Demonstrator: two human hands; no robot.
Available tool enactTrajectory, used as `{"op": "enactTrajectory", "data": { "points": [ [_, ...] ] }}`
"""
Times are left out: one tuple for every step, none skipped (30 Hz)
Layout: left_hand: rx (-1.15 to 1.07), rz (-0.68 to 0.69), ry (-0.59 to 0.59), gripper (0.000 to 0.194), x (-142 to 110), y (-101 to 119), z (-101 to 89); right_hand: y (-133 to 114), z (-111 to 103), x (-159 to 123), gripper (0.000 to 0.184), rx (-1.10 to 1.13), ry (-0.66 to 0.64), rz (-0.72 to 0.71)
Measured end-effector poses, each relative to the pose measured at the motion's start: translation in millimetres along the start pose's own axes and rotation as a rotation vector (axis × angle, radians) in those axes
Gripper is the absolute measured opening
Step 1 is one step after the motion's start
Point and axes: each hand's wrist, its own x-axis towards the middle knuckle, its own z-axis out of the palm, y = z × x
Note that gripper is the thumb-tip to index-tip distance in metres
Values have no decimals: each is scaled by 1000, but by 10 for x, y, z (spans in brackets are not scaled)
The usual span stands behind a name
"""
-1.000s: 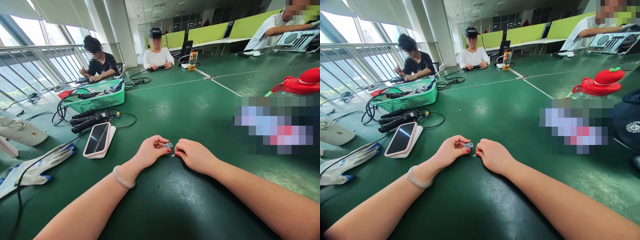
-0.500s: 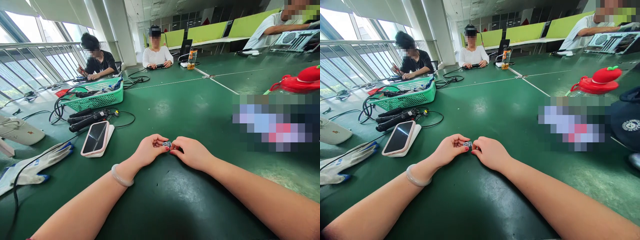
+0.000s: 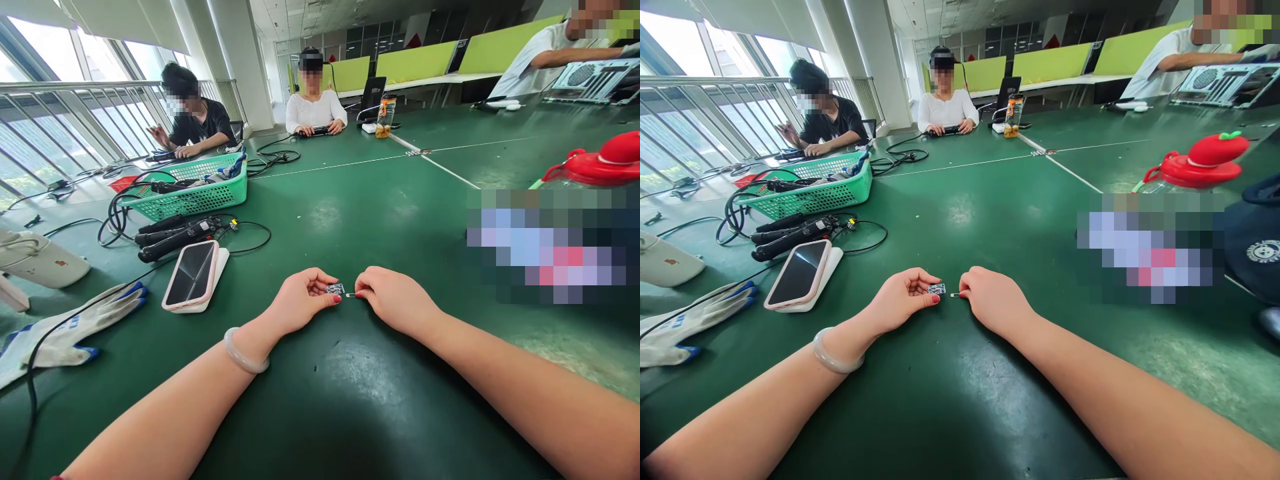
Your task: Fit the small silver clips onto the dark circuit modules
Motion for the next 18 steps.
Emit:
{"op": "enactTrajectory", "data": {
  "points": [
    [0, -3, 5, 32, 0, 2, -2, 2, 4, 3, 17, -6, 2, -4],
    [1, -6, 10, 32, 0, 4, -4, 2, 3, 4, 18, -8, 8, -6],
    [0, -8, 13, 33, 1, 5, -5, 0, -4, 5, 18, -4, 20, -5],
    [-1, -8, 14, 33, 1, 6, -6, -4, -16, 3, 19, 10, 48, -1],
    [0, -6, 16, 33, 2, 5, -5, -13, -32, -2, 19, 35, 89, 3],
    [5, -3, 18, 33, 1, 3, -4, -26, -48, -9, 19, 74, 145, 5],
    [13, 0, 20, 34, -1, 1, -2, -43, -63, -19, 18, 127, 214, 3],
    [19, 3, 21, 34, -3, -1, 1, -63, -75, -30, 16, 180, 269, -16],
    [22, 4, 20, 34, -7, -1, 5, -86, -80, -42, 16, 215, 298, -51],
    [23, 5, 16, 33, -12, 1, 8, -110, -79, -54, 15, 234, 300, -97],
    [20, 4, 12, 33, -17, 5, 12, -133, -73, -65, 16, 234, 283, -145],
    [17, 3, 5, 33, -23, 12, 17, -153, -61, -73, 16, 224, 273, -173],
    [16, 2, 0, 33, -29, 21, 21, -169, -47, -79, 16, 206, 260, -194],
    [21, 3, -3, 32, -35, 31, 25, -181, -33, -83, 16, 184, 250, -206],
    [32, 5, -4, 31, -40, 42, 29, -188, -20, -83, 16, 163, 246, -212],
    [46, 9, -3, 30, -44, 52, 32, -192, -10, -82, 16, 140, 243, -215],
    [59, 15, -2, 30, -47, 60, 34, -193, -2, -80, 16, 118, 241, -218],
    [67, 20, -4, 29, -48, 65, 36, -193, 3, -77, 17, 95, 240, -222]
  ]
}}
